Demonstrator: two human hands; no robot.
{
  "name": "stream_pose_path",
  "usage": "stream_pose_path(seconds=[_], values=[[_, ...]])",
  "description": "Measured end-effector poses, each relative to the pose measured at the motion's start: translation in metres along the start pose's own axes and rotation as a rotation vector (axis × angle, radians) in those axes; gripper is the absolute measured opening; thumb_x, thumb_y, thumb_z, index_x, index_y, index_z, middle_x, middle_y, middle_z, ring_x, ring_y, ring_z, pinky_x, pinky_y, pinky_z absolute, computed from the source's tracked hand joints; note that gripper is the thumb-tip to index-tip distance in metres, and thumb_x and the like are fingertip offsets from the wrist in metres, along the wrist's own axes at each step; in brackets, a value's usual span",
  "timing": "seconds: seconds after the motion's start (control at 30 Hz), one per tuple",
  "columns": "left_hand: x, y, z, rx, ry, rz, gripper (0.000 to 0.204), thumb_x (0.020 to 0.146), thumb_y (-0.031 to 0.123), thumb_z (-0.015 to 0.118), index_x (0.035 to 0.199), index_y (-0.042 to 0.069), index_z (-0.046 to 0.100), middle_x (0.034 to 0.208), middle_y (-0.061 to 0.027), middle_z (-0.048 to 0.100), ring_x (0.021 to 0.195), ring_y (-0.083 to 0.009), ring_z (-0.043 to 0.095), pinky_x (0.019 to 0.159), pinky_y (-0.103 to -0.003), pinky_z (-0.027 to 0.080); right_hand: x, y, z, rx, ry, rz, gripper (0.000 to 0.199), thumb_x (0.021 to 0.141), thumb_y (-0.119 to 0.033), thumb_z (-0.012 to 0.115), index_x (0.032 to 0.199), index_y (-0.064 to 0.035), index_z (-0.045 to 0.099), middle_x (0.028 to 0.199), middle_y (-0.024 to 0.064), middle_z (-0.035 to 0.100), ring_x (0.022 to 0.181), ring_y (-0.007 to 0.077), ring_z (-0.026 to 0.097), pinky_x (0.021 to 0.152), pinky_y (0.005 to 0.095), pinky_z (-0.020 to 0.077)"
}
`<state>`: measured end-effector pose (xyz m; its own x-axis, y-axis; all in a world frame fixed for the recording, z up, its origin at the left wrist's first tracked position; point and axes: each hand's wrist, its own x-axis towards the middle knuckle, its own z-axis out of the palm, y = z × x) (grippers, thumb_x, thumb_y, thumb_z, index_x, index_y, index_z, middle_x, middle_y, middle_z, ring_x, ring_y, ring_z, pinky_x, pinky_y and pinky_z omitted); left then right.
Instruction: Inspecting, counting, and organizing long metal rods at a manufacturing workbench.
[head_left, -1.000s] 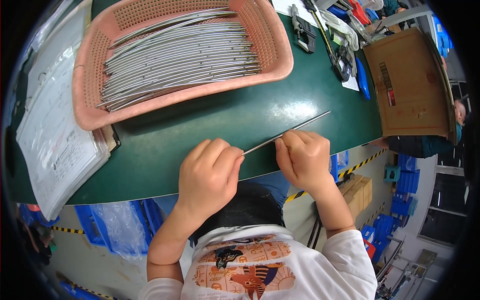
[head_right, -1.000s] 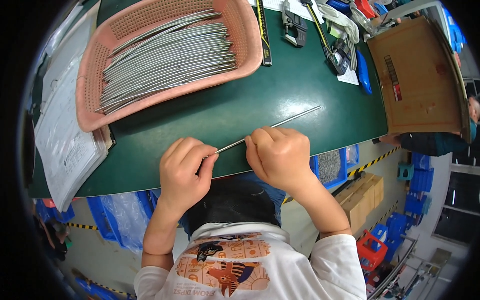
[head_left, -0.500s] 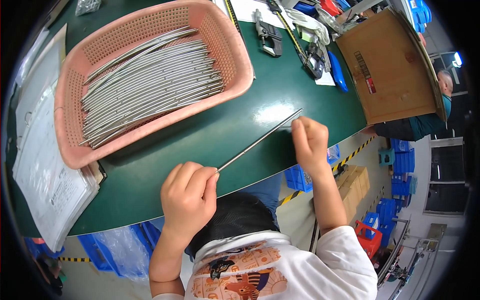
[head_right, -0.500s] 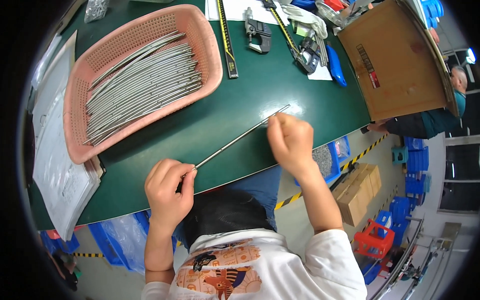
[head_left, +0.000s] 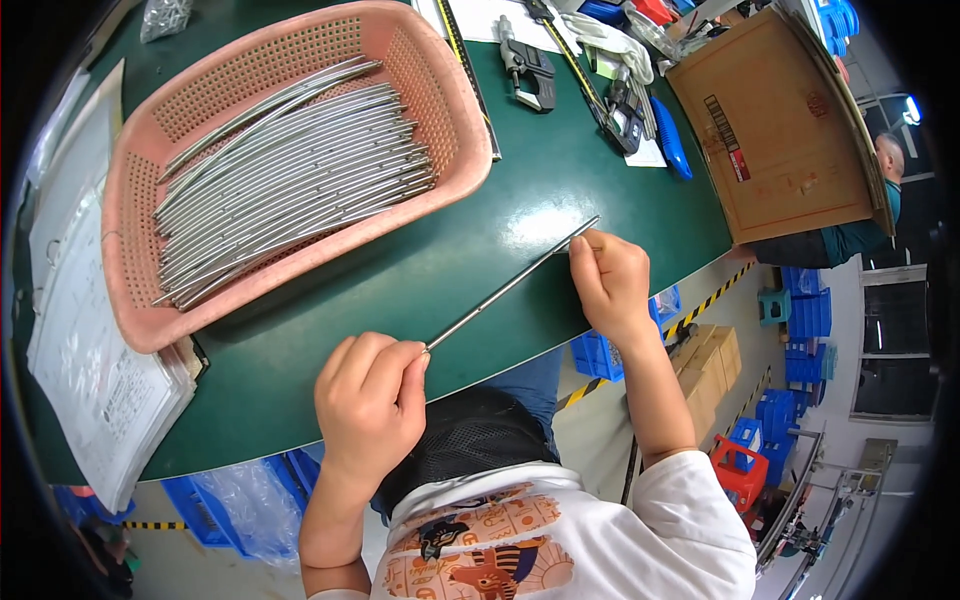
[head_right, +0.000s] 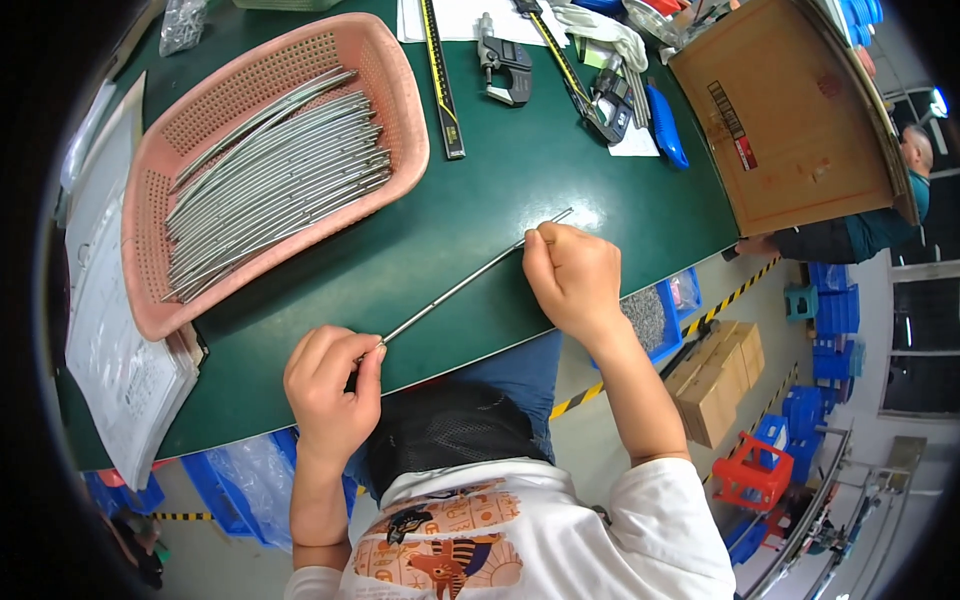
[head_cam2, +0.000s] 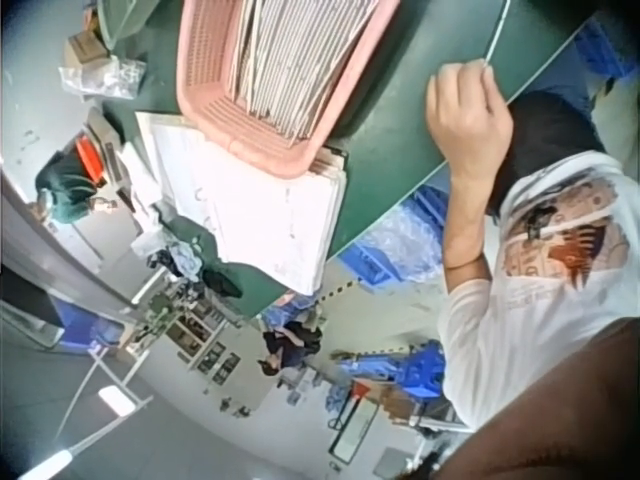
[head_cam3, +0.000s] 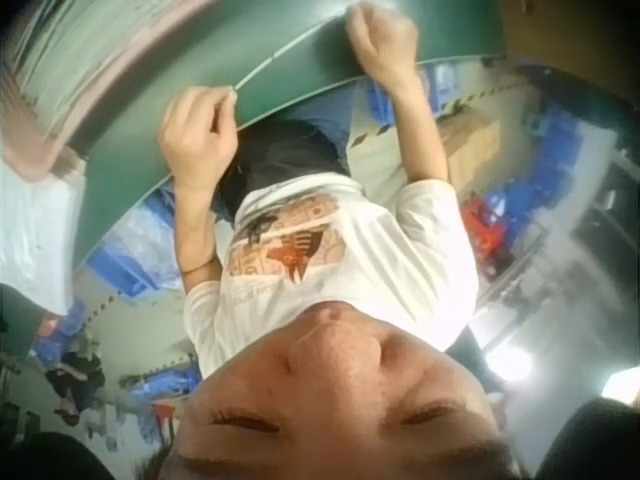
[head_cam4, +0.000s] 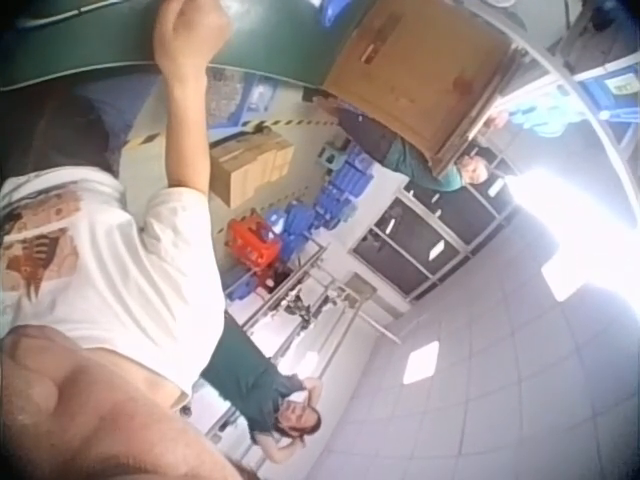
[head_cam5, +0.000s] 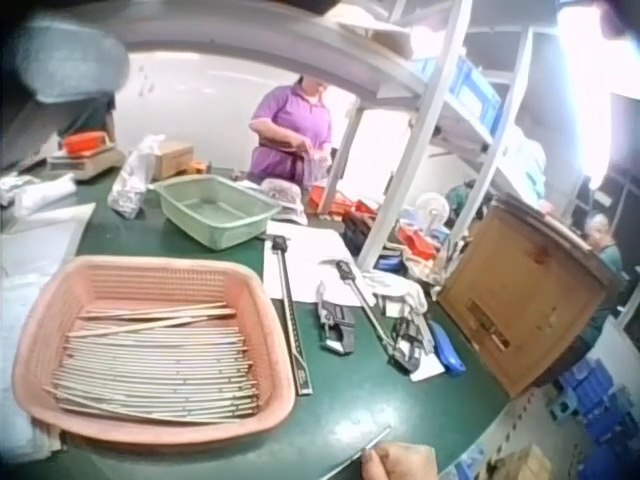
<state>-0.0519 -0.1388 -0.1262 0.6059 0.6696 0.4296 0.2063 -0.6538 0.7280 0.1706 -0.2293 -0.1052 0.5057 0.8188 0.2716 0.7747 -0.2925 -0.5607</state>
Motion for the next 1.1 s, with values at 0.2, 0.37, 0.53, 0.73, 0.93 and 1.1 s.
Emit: stream_pose_path(seconds=[0.2,0.37,0.53,0.73,0.93,1.1], values=[[0.003,0.003,-0.002,0.015,0.008,0.033,0.010,0.065,-0.003,0.064,0.071,0.003,0.058,0.067,-0.0064,0.053,0.056,-0.0226,0.050,0.049,-0.032,0.040,0.006,-0.011,-0.004,-0.196,-0.001,-0.177,0.025,0.081,-0.009,0.051,0.059,0.0009,0.044,0.051,0.0160,0.041,0.044,0.0301,0.041,0.044,0.0346,0.0328],[0.006,0.001,0.000,0.029,0.009,0.037,0.010,0.065,-0.002,0.064,0.072,0.003,0.058,0.067,-0.0066,0.054,0.057,-0.0232,0.051,0.050,-0.032,0.041,0.004,-0.006,-0.001,-0.204,0.009,-0.067,0.023,0.079,-0.013,0.053,0.058,-0.0039,0.047,0.053,0.0131,0.048,0.050,0.0330,0.049,0.046,0.0392,0.0382],[0.001,-0.002,-0.003,-0.004,0.064,0.046,0.010,0.066,0.000,0.066,0.073,0.003,0.059,0.067,-0.0070,0.054,0.058,-0.0238,0.052,0.051,-0.032,0.042,-0.010,-0.003,0.011,-0.061,0.186,-0.087,0.026,0.082,-0.012,0.051,0.058,-0.0023,0.046,0.053,0.0127,0.046,0.047,0.0284,0.048,0.044,0.0356,0.0360],[0.012,0.017,-0.066,0.342,0.352,0.239,0.012,0.065,-0.002,0.067,0.074,0.002,0.061,0.066,-0.0070,0.055,0.058,-0.0226,0.053,0.051,-0.029,0.042,-0.022,0.017,0.012,0.555,0.501,0.130,0.037,0.089,-0.016,0.042,0.056,-0.0013,0.045,0.050,0.0028,0.043,0.047,0.0073,0.040,0.042,0.0235,0.0298],[0.050,-0.022,-0.130,0.374,0.593,0.135,0.008,0.068,-0.005,0.063,0.073,0.000,0.059,0.067,-0.0089,0.054,0.058,-0.0220,0.051,0.055,-0.027,0.042,-0.026,0.021,0.021,0.443,0.449,0.010,0.032,0.086,-0.012,0.044,0.056,-0.0009,0.046,0.049,0.0060,0.044,0.046,0.0137,0.043,0.044,0.0262,0.0316],[0.093,-0.072,-0.146,0.559,0.348,0.045,0.005,0.068,-0.001,0.062,0.071,0.000,0.059,0.069,-0.0112,0.055,0.064,-0.0261,0.054,0.057,-0.033,0.044,-0.024,0.018,0.017,0.422,0.430,-0.027,0.026,0.083,-0.008,0.047,0.058,-0.0012,0.048,0.052,0.0091,0.046,0.045,0.0200,0.045,0.044,0.0299,0.0333]])
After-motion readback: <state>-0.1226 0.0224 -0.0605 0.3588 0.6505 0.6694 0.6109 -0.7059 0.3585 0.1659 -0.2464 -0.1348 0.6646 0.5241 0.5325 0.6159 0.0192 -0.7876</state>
